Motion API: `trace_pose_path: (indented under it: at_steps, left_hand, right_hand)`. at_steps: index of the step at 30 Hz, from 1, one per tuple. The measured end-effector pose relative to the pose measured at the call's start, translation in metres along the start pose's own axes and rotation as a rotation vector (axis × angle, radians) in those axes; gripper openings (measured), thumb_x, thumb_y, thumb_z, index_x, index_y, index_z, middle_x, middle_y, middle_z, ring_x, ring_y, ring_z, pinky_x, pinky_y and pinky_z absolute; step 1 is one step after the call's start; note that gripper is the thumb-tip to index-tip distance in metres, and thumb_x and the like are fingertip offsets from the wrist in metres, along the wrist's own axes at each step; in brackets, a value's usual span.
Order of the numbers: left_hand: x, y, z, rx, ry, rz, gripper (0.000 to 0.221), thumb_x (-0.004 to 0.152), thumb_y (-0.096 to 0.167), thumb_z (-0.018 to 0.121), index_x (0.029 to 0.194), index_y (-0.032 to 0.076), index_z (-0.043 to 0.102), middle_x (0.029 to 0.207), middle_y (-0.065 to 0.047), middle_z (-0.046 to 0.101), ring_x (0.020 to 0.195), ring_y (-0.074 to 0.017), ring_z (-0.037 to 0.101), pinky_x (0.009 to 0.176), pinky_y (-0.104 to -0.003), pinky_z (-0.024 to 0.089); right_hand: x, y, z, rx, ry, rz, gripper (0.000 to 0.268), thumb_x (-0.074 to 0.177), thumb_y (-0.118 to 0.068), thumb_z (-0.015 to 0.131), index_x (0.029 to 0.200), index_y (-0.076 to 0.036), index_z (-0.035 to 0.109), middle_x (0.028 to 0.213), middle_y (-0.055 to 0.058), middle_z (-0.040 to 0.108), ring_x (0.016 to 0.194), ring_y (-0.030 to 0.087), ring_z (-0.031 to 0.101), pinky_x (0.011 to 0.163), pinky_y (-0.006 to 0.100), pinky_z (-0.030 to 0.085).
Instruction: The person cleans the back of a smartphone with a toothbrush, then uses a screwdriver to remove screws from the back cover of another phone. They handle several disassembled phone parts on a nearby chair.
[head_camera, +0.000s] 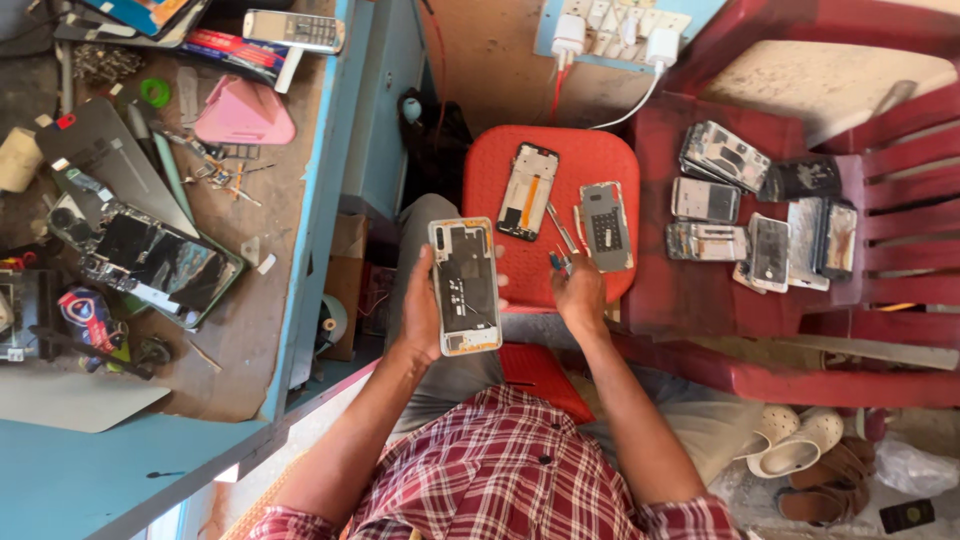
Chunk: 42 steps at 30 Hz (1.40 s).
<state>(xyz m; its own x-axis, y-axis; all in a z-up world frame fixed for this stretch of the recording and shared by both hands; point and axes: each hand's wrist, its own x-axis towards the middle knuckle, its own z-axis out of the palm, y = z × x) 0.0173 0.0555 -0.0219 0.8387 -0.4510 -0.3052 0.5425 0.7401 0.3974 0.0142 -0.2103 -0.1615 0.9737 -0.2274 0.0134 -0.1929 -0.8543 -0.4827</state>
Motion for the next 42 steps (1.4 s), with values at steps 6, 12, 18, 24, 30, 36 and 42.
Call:
trace_pose_path:
  at_steps: [6,12,18,24,30,36,42]
  left_hand:
    - [0.001,-0.006,-0.006,-0.131,-0.111,-0.034,0.081,0.108,0.063,0.027,0.157,0.000,0.041,0.147,-0.025,0.056,0.097,-0.0368,0.074,0.078,-0.046,0.066]
    - [0.004,-0.004,-0.003,-0.157,-0.190,-0.058,0.080,0.109,0.061,0.027,0.160,0.001,0.037,0.147,-0.027,0.056,0.092,-0.0377,0.075,0.075,-0.044,0.067]
    - [0.002,-0.001,0.001,-0.164,-0.187,-0.073,0.079,0.109,0.061,0.028,0.160,0.002,0.035,0.147,-0.027,0.056,0.092,-0.0380,0.075,0.073,-0.045,0.067]
    - [0.006,-0.006,0.004,-0.162,-0.195,-0.073,0.080,0.108,0.061,0.028,0.161,0.002,0.035,0.148,-0.028,0.054,0.094,-0.0384,0.075,0.073,-0.045,0.067]
    - [0.006,-0.010,0.009,-0.149,-0.213,-0.098,0.080,0.108,0.061,0.027,0.159,0.000,0.036,0.148,-0.027,0.055,0.094,-0.0378,0.075,0.074,-0.046,0.067]
    - [0.002,-0.010,0.012,-0.105,-0.211,-0.091,0.080,0.109,0.062,0.028,0.160,0.002,0.036,0.148,-0.027,0.055,0.094,-0.0375,0.074,0.074,-0.045,0.067]
    - [0.001,-0.010,0.011,-0.148,-0.232,-0.108,0.080,0.108,0.062,0.027,0.160,0.001,0.035,0.148,-0.026,0.055,0.094,-0.0372,0.075,0.073,-0.046,0.067]
  right_hand:
    - [0.010,-0.026,-0.017,-0.139,-0.016,-0.055,0.023,0.086,-0.022,0.076,0.104,-0.007,0.076,0.100,0.020,0.071,0.089,0.043,0.069,0.078,0.053,0.053]
    - [0.011,-0.015,-0.015,-0.138,-0.018,-0.071,0.024,0.087,-0.019,0.074,0.107,-0.006,0.078,0.104,0.020,0.072,0.091,0.042,0.070,0.080,0.051,0.055]
    - [0.017,-0.002,-0.022,0.394,0.031,0.252,0.016,0.095,-0.016,0.076,0.103,-0.003,0.082,0.086,0.016,0.071,0.070,0.020,0.059,0.064,0.037,0.047]
    - [0.008,-0.030,-0.109,1.326,-0.233,0.671,0.013,0.091,-0.014,0.073,0.099,-0.003,0.070,0.086,0.004,0.068,0.064,0.005,0.053,0.043,0.019,0.034]
    - [-0.006,-0.067,-0.163,1.479,-0.279,0.572,0.013,0.094,-0.011,0.072,0.098,0.001,0.070,0.087,0.006,0.066,0.066,0.007,0.054,0.043,0.019,0.034]
    - [-0.012,-0.079,-0.178,1.472,-0.278,0.525,0.015,0.093,-0.010,0.072,0.100,0.003,0.072,0.088,0.007,0.067,0.067,0.007,0.054,0.043,0.018,0.033]
    - [-0.014,-0.083,-0.183,1.443,-0.276,0.524,0.016,0.092,-0.009,0.073,0.102,0.003,0.073,0.087,0.007,0.067,0.067,0.006,0.054,0.044,0.017,0.034]
